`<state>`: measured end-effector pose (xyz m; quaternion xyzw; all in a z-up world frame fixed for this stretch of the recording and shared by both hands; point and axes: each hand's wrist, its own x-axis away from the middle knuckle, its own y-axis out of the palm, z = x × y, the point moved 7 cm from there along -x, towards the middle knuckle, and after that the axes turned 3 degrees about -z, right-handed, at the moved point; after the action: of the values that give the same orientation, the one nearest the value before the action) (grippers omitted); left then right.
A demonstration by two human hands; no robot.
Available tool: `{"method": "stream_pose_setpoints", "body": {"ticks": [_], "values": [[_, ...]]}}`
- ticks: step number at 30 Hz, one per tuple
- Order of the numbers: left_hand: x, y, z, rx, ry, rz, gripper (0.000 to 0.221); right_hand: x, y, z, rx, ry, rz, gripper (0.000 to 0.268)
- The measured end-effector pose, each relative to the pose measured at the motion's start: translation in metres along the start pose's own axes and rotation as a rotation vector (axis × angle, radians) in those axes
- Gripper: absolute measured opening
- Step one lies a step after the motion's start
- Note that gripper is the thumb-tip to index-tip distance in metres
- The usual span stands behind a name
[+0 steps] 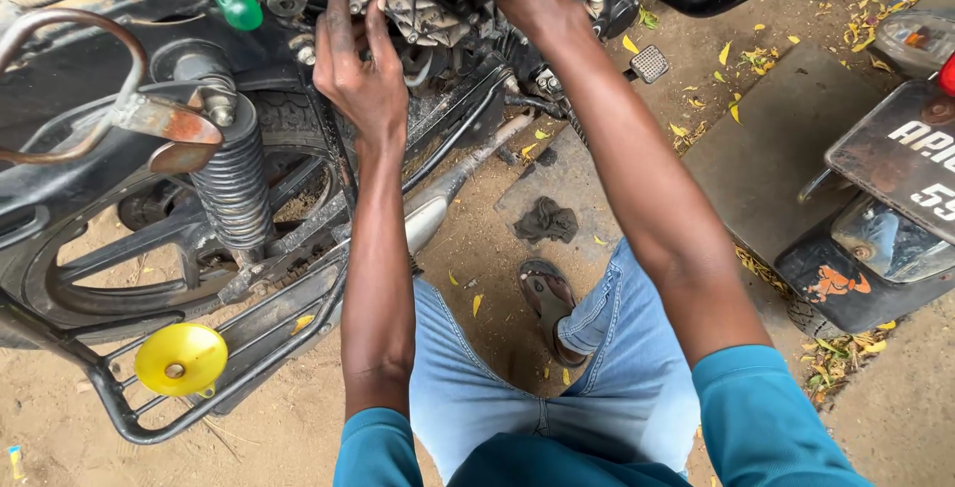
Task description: The recorder is disassembling and cleaning parts of a motorcycle engine or intake assembly using a screwdriver.
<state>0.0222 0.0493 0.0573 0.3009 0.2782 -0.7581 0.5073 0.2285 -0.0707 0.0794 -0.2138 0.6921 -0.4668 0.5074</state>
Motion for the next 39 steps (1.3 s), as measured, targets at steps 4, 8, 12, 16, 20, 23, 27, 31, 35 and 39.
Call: {"method": "stream_pose_setpoints", "body": {"ticks": [4,8,12,16,20,23,27,31,35,39], "values": [[0.000,-0.008,0.019,-0.051,0.213,0.088,0.044,0.017,0.002,0.034,-0.306,0.125,0.227,0.023],[0.002,-0.004,0.011,-0.031,0.151,0.062,0.043,0.037,-0.006,0.065,-0.350,0.259,0.291,0.023],[0.000,0.000,0.006,0.045,0.082,0.050,0.042,0.063,-0.041,0.041,-0.026,0.283,0.464,0.024],[-0.001,-0.003,0.013,0.022,0.145,0.070,0.044,0.095,-0.051,-0.026,-0.235,0.185,0.457,0.020],[0.002,-0.002,0.009,0.004,0.101,0.056,0.043,0.107,-0.022,-0.055,-0.287,0.211,0.282,0.028],[-0.002,-0.004,0.016,-0.018,0.149,0.082,0.043,0.095,-0.007,-0.071,-0.209,0.180,0.298,0.043],[-0.009,-0.003,0.015,0.045,0.062,0.060,0.040,0.083,-0.019,-0.097,-0.156,0.073,0.413,0.061],[-0.008,-0.009,0.029,-0.017,0.156,0.081,0.042,0.079,-0.007,-0.098,-0.119,0.112,0.381,0.071],[-0.008,-0.007,0.015,-0.008,0.031,0.035,0.039,0.078,0.014,-0.090,-0.004,0.149,0.369,0.076],[-0.001,0.003,-0.001,-0.011,0.018,0.054,0.038,0.080,0.021,-0.082,0.000,0.145,0.363,0.081]]}}
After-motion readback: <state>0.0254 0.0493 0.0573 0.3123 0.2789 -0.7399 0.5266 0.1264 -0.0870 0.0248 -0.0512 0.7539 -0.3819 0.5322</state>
